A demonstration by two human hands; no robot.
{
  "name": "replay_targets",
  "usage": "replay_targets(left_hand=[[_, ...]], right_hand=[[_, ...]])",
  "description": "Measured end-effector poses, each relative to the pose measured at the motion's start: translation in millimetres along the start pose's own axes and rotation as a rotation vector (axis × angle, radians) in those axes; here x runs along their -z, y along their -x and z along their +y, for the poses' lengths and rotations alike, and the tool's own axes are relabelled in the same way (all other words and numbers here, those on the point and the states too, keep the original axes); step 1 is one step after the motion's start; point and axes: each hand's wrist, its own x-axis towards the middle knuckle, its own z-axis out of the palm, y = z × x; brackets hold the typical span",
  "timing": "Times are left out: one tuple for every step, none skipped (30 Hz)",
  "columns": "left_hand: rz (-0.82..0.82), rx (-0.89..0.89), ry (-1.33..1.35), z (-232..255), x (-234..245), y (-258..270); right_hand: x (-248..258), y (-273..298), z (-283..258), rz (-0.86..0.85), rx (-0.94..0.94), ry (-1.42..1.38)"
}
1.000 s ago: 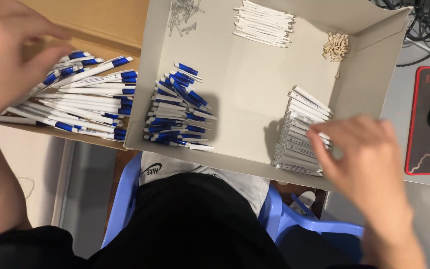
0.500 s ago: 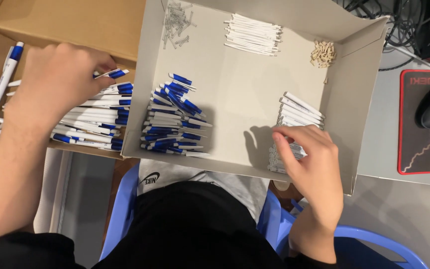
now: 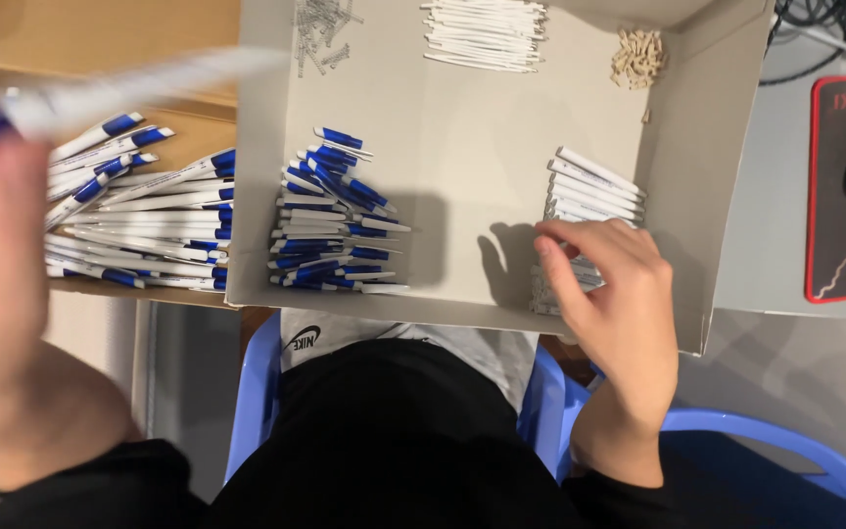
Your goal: Disassembling ballpoint pens and sorting the barrels, caps, ink cartridges, and springs into separate piles in a box.
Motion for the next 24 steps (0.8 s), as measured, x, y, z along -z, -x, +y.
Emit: replay_targets(left_hand=[[0.094,0.113,0.183,13,-8,2],[0.178,0.230,0.384,26,-15,5],[0.177,0.220,0.387,42,-25,-9],[0.121,0.178,0.455,57,-34,-23],[0.067,0.136,0.525,72,-44,-37],[0.069,0.124,0.527,76,-55,-41],[0.029,0.093,0.654,80,-66,-43],[-0.014,0.061,0.781,84,-76,-46],[-0.018,0.060,0.783,87,-83,-47],[-0.027,0.068,0.739,89,-89,-47],[-0.032,0.076,0.694,90,-96,-49],[-0.031,0.073,0.695,90,-98,-50],[-0.077,0.082,0.698,89,-100,-50],[-0.123,0.091,0.701,87,-101,-51],[-0.128,0.094,0.707,84,-105,-49],[-0.163,0.038,0.628,82,-109,-47],[-0.194,-0.016,0.544,78,-112,-45],[-0.195,-0.013,0.543,80,-112,-44],[-0.207,-0.042,0.512,80,-112,-46],[-0.220,-0.071,0.480,81,-112,-48],[-0.221,-0.074,0.483,81,-112,-49],[-0.218,-0.079,0.478,81,-113,-49],[-0.218,-0.081,0.473,81,-112,-49],[-0.223,-0.080,0.476,81,-112,-48]], right_hand=[[2,0,-3,0.026,-0.014,-0.030],[4,0,-6,0.051,-0.027,-0.060],[7,1,-9,0.061,-0.030,-0.058],[9,2,-13,0.060,-0.041,-0.194],[12,2,-17,0.059,-0.047,-0.330],[11,4,-13,0.070,-0.045,-0.326],[11,7,-9,0.039,-0.033,-0.419],[10,10,-5,0.008,-0.020,-0.512],[10,9,-9,0.010,-0.025,-0.512],[9,7,-12,0.038,-0.082,-0.507],[9,4,-15,0.065,-0.135,-0.501],[9,4,-12,0.067,-0.134,-0.499],[7,4,-9,0.057,-0.138,-0.495],[5,4,-6,0.048,-0.142,-0.491],[5,4,-6,0.045,-0.148,-0.489],[5,4,-6,0.063,-0.137,-0.471],[4,2,-7,0.081,-0.119,-0.456],[4,4,-7,0.078,-0.120,-0.457],[3,3,-6,0.106,-0.156,-0.468],[3,3,-5,0.134,-0.192,-0.480],[3,2,-5,0.136,-0.194,-0.478],[3,2,-4,0.133,-0.175,-0.475],[3,3,-4,0.127,-0.159,-0.475],[3,5,-3,0.126,-0.165,-0.475]])
